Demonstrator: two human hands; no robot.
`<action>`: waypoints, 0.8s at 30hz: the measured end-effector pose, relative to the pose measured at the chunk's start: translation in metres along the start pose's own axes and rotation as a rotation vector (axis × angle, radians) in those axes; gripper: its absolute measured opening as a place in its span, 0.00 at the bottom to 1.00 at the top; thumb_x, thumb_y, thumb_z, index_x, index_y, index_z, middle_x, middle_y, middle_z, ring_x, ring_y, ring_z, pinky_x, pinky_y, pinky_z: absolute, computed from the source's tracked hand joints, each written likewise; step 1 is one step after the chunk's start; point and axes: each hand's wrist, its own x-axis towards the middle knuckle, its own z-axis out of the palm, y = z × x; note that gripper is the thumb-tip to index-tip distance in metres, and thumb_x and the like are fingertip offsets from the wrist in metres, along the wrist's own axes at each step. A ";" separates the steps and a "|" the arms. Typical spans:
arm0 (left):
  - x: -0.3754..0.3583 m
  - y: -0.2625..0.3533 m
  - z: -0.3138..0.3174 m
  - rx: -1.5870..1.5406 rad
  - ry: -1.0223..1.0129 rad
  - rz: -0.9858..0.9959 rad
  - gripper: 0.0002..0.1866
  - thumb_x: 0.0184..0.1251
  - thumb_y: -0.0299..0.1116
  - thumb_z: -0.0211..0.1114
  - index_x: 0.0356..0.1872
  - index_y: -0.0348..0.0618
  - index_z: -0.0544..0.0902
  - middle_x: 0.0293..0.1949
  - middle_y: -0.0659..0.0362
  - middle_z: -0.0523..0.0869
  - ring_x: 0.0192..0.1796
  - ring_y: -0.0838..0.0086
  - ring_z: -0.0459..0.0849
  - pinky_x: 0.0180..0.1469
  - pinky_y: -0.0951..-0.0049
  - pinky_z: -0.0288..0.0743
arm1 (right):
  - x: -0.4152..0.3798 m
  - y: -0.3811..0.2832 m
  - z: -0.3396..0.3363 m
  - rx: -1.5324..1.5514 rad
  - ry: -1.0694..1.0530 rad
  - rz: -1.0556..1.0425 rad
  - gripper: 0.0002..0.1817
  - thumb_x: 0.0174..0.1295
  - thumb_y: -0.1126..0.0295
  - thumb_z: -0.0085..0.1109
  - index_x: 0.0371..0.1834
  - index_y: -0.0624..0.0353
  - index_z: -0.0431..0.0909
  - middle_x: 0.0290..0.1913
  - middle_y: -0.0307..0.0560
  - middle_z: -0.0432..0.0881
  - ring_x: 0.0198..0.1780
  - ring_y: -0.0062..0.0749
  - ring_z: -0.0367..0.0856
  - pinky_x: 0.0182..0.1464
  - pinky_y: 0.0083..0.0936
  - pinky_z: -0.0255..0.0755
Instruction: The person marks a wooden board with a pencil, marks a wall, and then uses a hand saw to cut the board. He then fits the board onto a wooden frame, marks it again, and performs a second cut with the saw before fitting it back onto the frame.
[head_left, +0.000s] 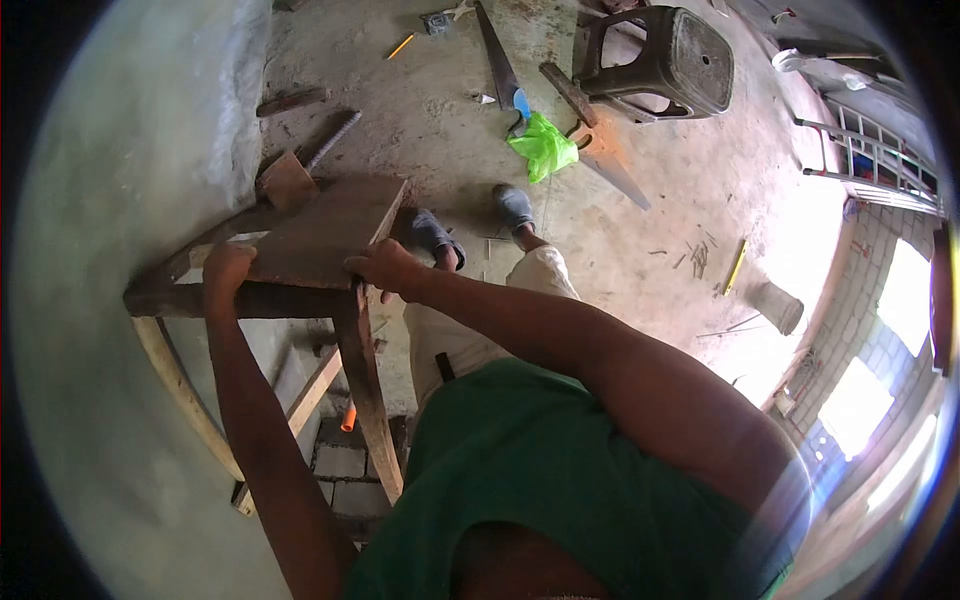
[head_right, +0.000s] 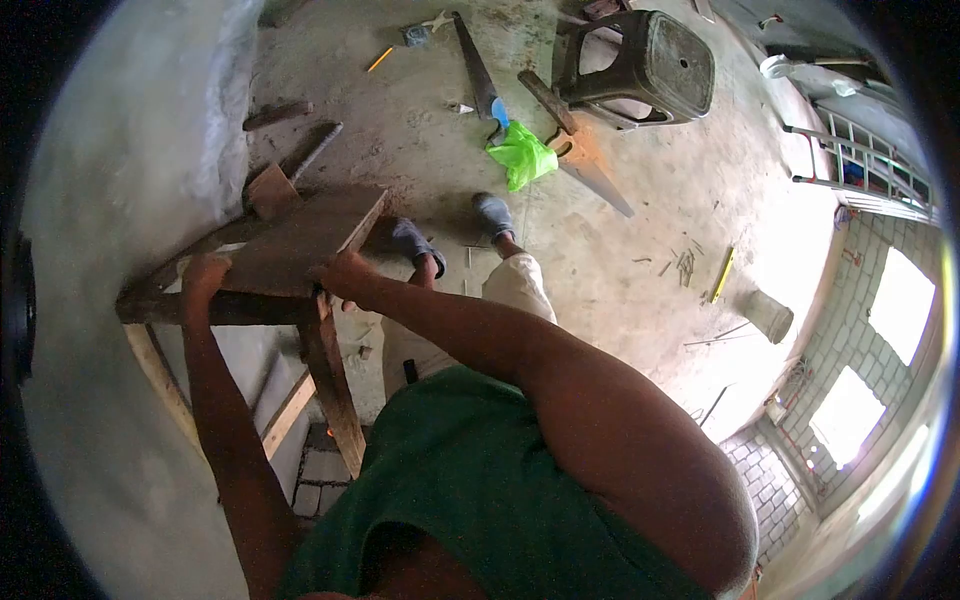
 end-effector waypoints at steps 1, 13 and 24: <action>0.000 0.004 -0.005 -0.002 -0.005 0.001 0.22 0.60 0.47 0.62 0.42 0.35 0.85 0.46 0.39 0.84 0.49 0.46 0.84 0.52 0.52 0.75 | -0.001 0.002 -0.002 -0.078 0.034 -0.055 0.47 0.40 0.60 0.81 0.67 0.54 0.67 0.52 0.48 0.81 0.57 0.41 0.82 0.46 0.34 0.77; 0.015 0.009 -0.013 0.147 -0.221 -0.070 0.30 0.61 0.54 0.65 0.43 0.31 0.85 0.47 0.37 0.85 0.51 0.46 0.85 0.55 0.53 0.75 | -0.001 -0.014 -0.027 0.560 0.023 0.190 0.23 0.62 0.59 0.58 0.58 0.59 0.76 0.41 0.55 0.83 0.38 0.44 0.86 0.34 0.36 0.82; 0.033 0.003 0.016 0.091 -0.291 -0.081 0.32 0.63 0.58 0.62 0.49 0.34 0.85 0.50 0.39 0.85 0.54 0.48 0.84 0.57 0.53 0.73 | 0.005 -0.015 -0.004 0.530 0.195 0.204 0.28 0.65 0.44 0.56 0.50 0.60 0.81 0.38 0.65 0.84 0.35 0.53 0.87 0.40 0.45 0.80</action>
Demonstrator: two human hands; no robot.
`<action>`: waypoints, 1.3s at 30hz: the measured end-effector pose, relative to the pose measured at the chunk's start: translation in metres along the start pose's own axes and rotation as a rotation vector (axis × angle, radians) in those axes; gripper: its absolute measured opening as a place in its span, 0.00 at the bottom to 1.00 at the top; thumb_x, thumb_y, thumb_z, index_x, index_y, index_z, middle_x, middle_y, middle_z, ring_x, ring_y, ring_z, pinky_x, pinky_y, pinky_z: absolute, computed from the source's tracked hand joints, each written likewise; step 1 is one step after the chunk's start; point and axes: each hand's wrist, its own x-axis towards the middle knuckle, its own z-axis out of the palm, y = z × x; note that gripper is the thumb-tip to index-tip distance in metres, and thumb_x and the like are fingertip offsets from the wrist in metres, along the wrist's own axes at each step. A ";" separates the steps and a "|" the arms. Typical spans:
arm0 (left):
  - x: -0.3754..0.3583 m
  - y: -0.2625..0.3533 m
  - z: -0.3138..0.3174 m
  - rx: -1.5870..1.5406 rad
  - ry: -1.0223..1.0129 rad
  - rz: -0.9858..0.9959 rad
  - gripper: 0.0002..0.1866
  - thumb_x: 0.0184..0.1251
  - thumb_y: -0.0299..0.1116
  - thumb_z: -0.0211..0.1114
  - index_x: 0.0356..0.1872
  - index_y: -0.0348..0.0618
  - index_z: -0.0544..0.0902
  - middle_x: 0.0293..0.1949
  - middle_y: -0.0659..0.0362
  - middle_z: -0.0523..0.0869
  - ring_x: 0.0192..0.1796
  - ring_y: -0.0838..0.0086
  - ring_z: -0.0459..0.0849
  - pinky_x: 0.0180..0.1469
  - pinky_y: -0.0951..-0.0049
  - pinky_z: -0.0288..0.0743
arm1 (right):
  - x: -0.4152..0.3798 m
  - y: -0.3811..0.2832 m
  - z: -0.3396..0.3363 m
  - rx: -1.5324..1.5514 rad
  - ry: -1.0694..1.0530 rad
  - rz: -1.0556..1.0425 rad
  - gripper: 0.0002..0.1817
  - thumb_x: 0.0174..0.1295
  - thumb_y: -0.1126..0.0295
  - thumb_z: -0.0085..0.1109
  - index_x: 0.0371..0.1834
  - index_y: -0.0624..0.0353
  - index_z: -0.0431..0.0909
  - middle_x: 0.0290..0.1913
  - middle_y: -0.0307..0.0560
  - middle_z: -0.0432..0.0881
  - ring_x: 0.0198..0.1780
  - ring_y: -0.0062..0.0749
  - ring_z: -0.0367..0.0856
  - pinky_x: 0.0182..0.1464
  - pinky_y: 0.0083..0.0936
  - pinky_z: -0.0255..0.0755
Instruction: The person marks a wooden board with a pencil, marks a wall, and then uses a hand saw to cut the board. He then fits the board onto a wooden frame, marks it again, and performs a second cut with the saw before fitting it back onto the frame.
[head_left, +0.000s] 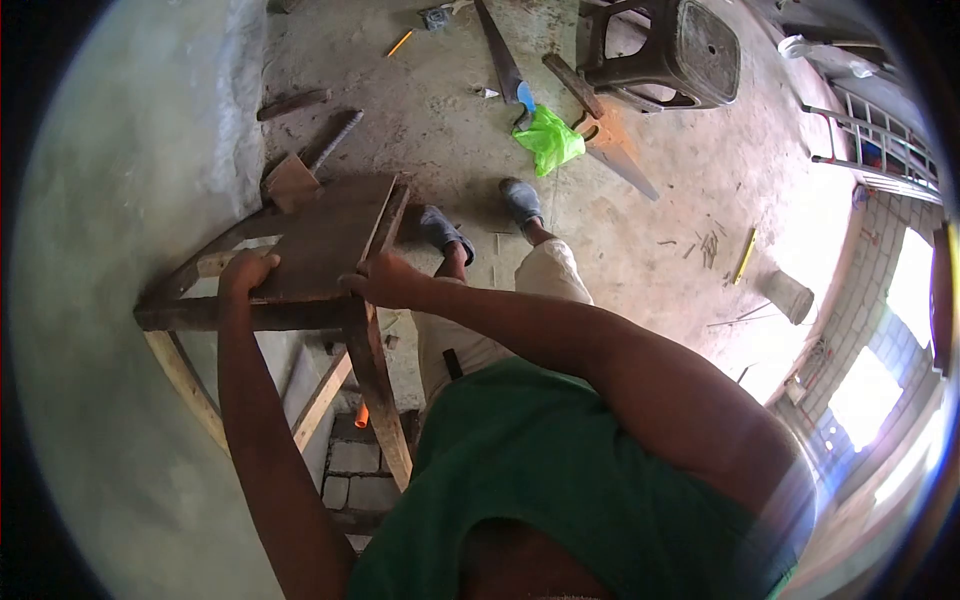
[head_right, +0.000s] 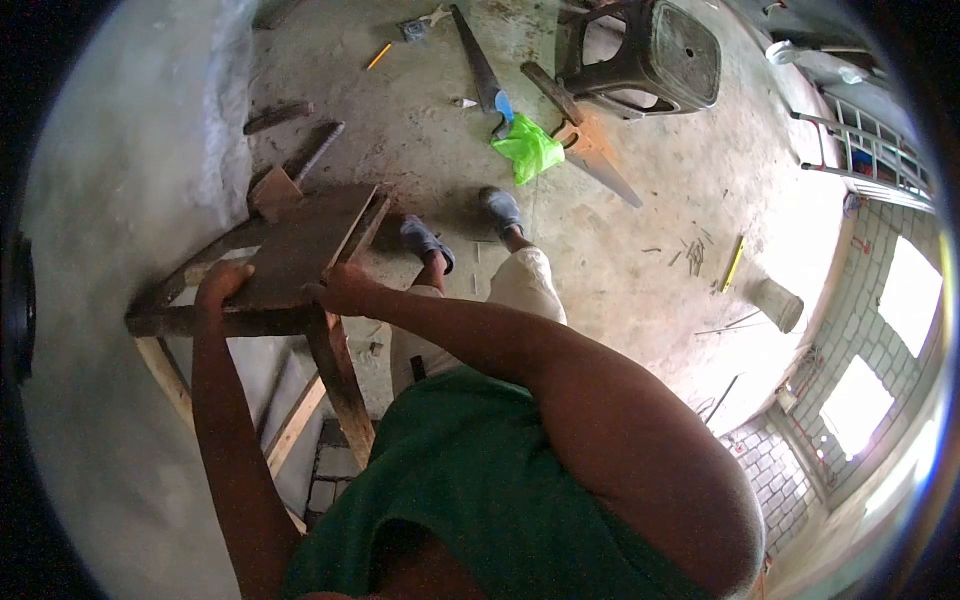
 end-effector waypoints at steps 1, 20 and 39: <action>0.010 -0.010 0.006 0.000 -0.002 0.004 0.32 0.63 0.58 0.62 0.49 0.34 0.85 0.50 0.39 0.85 0.54 0.48 0.84 0.57 0.53 0.73 | -0.010 -0.011 -0.011 0.081 -0.003 0.036 0.30 0.64 0.42 0.57 0.49 0.62 0.81 0.37 0.65 0.84 0.39 0.56 0.86 0.43 0.46 0.78; 0.006 -0.012 -0.021 -0.136 -0.190 0.113 0.30 0.57 0.57 0.68 0.47 0.38 0.87 0.44 0.45 0.89 0.46 0.58 0.88 0.53 0.59 0.75 | -0.036 -0.044 -0.033 -0.347 0.160 -0.261 0.28 0.65 0.43 0.56 0.32 0.61 0.83 0.25 0.55 0.81 0.34 0.49 0.85 0.35 0.44 0.77; -0.018 0.022 -0.019 -0.064 -0.150 0.078 0.27 0.62 0.53 0.66 0.44 0.35 0.87 0.46 0.43 0.88 0.49 0.55 0.86 0.53 0.57 0.75 | -0.045 -0.029 -0.050 -0.201 0.173 -0.283 0.23 0.65 0.45 0.58 0.45 0.54 0.85 0.31 0.54 0.86 0.37 0.52 0.87 0.39 0.45 0.79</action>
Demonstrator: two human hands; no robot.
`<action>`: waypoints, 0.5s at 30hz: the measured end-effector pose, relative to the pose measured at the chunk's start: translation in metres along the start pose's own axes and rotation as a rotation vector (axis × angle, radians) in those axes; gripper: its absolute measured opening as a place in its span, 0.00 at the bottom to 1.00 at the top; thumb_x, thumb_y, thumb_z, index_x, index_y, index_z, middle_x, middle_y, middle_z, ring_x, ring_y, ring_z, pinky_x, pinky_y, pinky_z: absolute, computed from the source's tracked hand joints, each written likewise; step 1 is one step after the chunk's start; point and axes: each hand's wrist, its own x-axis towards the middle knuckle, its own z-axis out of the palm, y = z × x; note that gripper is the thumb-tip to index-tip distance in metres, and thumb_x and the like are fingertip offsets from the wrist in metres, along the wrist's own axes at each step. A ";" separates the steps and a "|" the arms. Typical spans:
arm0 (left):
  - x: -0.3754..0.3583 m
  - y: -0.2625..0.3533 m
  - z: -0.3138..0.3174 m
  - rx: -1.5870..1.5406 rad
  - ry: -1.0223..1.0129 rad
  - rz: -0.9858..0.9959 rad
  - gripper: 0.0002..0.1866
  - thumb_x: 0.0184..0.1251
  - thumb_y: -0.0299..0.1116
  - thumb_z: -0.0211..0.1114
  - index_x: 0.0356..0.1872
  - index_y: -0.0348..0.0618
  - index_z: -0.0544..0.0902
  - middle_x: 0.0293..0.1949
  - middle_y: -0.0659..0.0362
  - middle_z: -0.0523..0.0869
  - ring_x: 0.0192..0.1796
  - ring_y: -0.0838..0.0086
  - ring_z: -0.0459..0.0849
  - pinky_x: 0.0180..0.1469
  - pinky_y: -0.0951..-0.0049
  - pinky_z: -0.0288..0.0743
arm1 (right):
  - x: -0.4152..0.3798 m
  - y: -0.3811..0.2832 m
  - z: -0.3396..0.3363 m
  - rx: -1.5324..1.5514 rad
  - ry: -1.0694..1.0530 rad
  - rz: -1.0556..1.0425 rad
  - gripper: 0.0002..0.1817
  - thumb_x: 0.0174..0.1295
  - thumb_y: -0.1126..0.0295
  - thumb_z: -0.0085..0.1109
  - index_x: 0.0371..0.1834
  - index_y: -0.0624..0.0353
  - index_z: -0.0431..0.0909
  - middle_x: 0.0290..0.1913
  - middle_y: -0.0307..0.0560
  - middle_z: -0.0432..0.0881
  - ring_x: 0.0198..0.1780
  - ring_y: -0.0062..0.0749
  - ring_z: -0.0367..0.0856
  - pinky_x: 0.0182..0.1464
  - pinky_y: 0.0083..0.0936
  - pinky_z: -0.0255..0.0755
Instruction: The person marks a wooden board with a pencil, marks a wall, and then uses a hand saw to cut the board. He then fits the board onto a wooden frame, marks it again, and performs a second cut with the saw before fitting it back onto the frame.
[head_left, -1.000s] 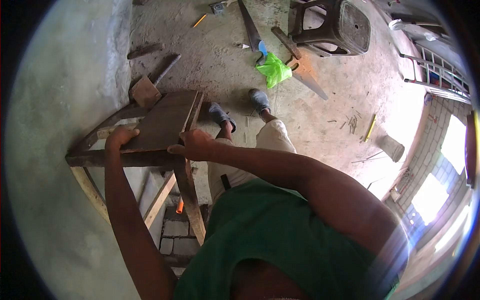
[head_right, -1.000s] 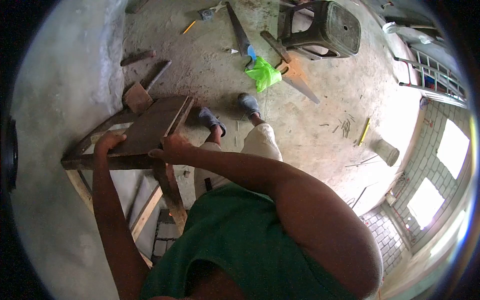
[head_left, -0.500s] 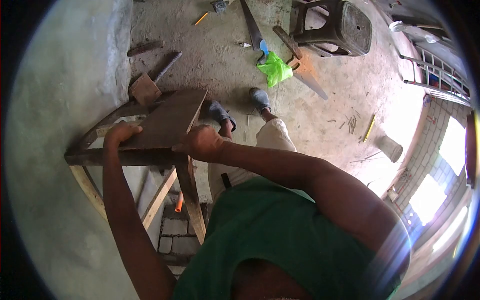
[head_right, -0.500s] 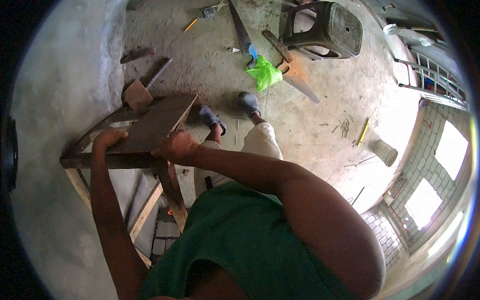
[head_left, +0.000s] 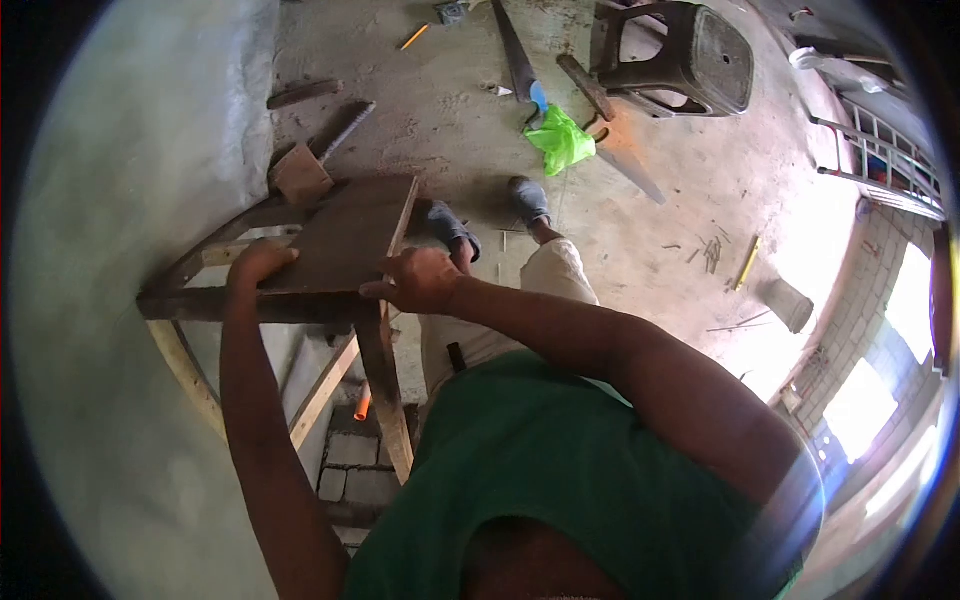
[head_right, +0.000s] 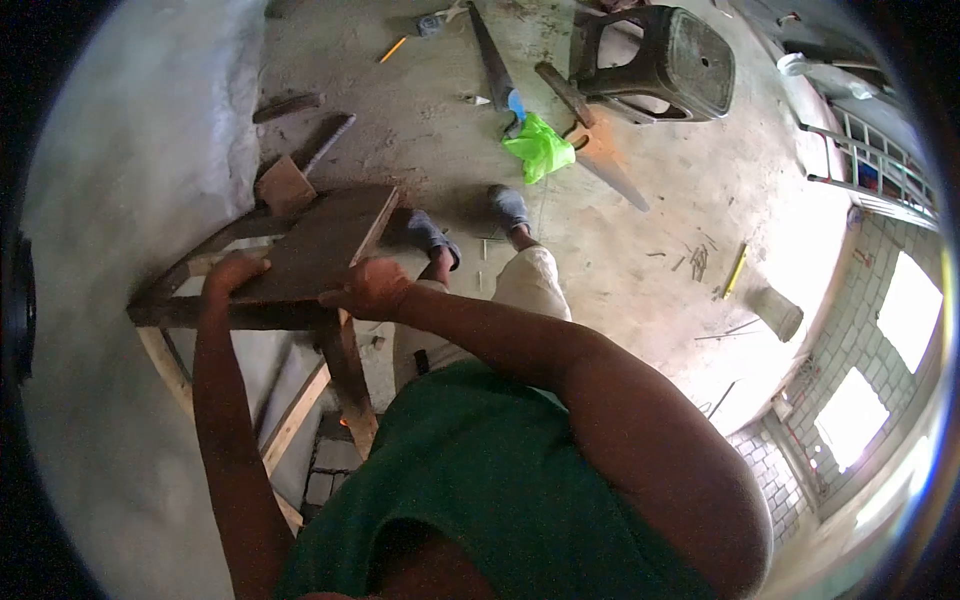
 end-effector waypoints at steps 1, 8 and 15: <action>-0.016 0.009 -0.004 0.002 0.003 -0.015 0.27 0.62 0.53 0.66 0.44 0.35 0.87 0.46 0.43 0.88 0.49 0.55 0.86 0.53 0.57 0.75 | 0.002 0.005 0.001 0.030 -0.060 0.075 0.25 0.63 0.43 0.60 0.45 0.55 0.85 0.33 0.55 0.86 0.37 0.53 0.87 0.40 0.45 0.79; -0.109 0.070 0.050 -0.045 0.450 0.502 0.24 0.67 0.54 0.62 0.52 0.45 0.84 0.55 0.49 0.82 0.63 0.52 0.75 0.67 0.44 0.61 | 0.008 0.028 -0.019 -0.003 -0.302 0.097 0.34 0.59 0.35 0.59 0.63 0.44 0.79 0.45 0.54 0.87 0.50 0.50 0.85 0.53 0.44 0.76; -0.142 0.108 0.119 -0.092 1.036 0.286 0.26 0.62 0.51 0.68 0.56 0.46 0.80 0.66 0.50 0.71 0.75 0.46 0.59 0.71 0.29 0.46 | 0.004 0.017 -0.034 -0.070 -0.586 0.031 0.43 0.58 0.40 0.64 0.75 0.45 0.63 0.50 0.58 0.82 0.55 0.54 0.81 0.58 0.45 0.72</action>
